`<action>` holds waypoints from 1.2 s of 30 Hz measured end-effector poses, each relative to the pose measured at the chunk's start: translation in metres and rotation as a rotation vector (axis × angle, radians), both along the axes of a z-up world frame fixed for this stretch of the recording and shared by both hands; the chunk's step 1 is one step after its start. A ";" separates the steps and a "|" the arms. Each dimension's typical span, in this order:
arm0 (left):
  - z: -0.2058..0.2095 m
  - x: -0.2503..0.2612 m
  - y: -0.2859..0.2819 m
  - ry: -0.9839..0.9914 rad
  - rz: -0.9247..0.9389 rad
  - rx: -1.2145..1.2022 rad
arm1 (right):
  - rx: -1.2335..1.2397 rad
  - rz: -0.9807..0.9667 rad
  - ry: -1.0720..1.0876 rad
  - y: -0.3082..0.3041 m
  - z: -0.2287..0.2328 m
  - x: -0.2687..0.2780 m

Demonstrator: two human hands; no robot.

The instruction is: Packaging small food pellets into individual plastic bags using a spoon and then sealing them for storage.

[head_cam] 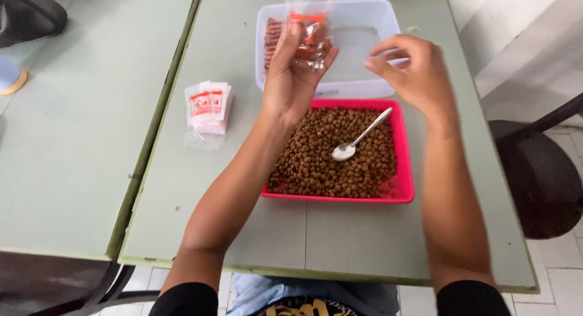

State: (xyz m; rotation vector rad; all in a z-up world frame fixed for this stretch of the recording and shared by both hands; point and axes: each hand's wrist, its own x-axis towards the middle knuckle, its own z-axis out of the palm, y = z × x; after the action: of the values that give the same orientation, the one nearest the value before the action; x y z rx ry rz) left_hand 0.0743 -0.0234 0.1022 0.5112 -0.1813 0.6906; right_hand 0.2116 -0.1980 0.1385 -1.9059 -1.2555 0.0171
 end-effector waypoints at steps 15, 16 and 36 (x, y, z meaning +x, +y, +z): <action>-0.002 0.007 0.015 0.290 0.095 0.289 | 0.313 0.216 0.236 0.055 -0.009 -0.011; 0.004 0.003 0.016 0.288 0.087 0.291 | 0.315 0.209 0.234 0.053 -0.004 -0.012; 0.017 -0.004 0.022 0.415 0.485 0.828 | 0.125 0.378 0.483 0.038 0.015 -0.017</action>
State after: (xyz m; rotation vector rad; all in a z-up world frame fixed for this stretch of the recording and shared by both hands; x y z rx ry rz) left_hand 0.0708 -0.0013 0.1191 1.5111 0.0652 0.9526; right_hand 0.1947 -0.1596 0.1536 -1.4187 -1.2217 0.5499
